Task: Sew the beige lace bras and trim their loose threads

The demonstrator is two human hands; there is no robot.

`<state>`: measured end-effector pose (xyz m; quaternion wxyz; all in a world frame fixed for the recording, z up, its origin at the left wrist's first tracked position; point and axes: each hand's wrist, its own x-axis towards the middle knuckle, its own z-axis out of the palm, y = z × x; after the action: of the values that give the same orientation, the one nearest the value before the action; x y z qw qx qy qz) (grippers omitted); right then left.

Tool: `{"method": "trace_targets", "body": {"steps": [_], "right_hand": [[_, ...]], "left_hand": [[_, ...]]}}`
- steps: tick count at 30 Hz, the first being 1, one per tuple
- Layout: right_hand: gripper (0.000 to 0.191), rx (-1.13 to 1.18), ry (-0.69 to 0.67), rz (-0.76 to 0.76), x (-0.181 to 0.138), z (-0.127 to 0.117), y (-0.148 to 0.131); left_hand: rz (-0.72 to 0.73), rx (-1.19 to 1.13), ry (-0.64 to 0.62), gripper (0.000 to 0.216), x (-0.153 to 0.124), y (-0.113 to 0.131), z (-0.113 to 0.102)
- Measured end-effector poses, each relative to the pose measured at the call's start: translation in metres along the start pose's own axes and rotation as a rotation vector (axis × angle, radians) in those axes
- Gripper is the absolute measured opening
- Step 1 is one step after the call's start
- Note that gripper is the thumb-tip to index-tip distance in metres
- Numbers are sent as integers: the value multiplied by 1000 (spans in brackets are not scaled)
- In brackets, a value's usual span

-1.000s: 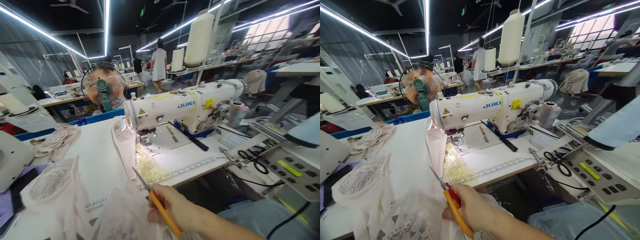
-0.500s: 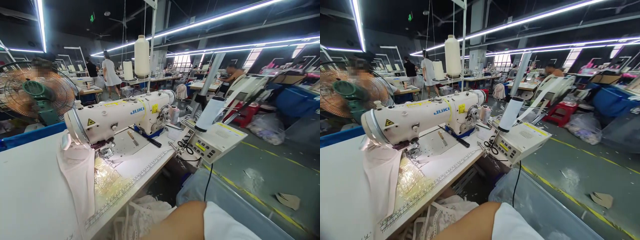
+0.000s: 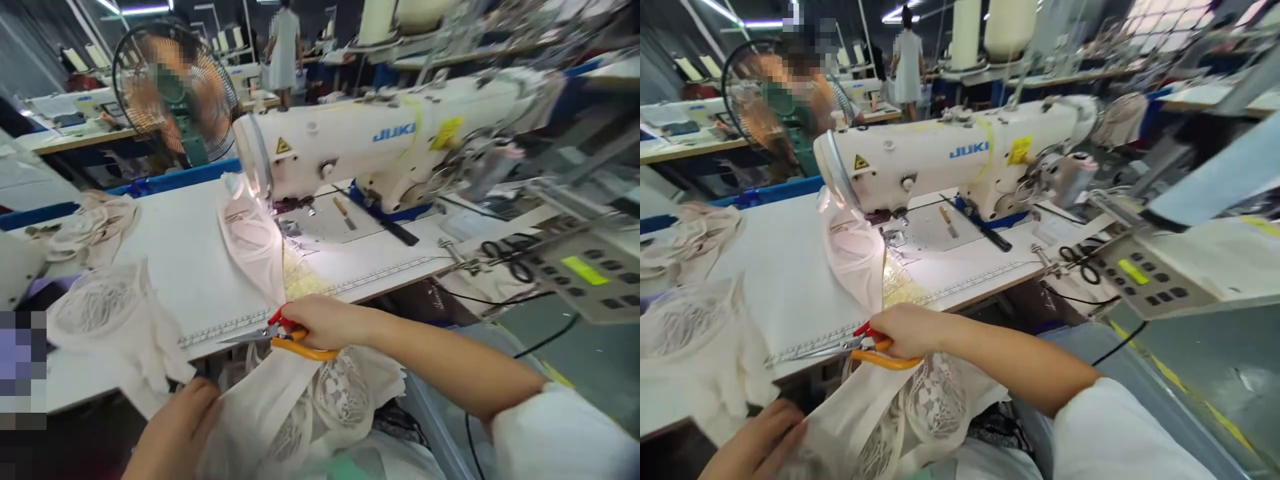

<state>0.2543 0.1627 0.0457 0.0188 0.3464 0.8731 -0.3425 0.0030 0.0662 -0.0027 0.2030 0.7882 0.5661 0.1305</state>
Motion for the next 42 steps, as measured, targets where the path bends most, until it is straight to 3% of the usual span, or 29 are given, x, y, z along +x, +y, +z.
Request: {"method": "trace_targets", "body": {"steps": [2, 6, 8, 11, 15, 20, 31, 38, 42], "right_hand": [[10, 36, -31, -26, -1, 6, -2], [11, 201, -149, -134, -12, 17, -11], [13, 255, -178, -171, -15, 19, -14], [15, 248, -146, -130, -10, 19, -10], [18, 166, -148, -119, 3, 14, 5], [22, 126, -124, -97, 13, 5, 16], [18, 158, -105, -161, 14, 1, 14], [21, 140, -98, -169, 13, 1, 14], [19, 189, -117, -183, 14, 0, 13]], "left_hand": [[22, 19, -33, 18, -4, 10, -4], [312, -128, -31, 20, 10, 42, -7], [364, -234, -37, 16, 17, 55, -3], [269, -295, -19, 8, 21, 60, 11], [106, -406, -11, 3, 22, 47, 32], [-63, -734, -39, 6, 28, 39, 34], [-82, -777, -13, 9, 31, 41, 36], [47, -618, 92, 8, 30, 39, 37], [-38, -714, 75, 11, 33, 43, 34]]}}
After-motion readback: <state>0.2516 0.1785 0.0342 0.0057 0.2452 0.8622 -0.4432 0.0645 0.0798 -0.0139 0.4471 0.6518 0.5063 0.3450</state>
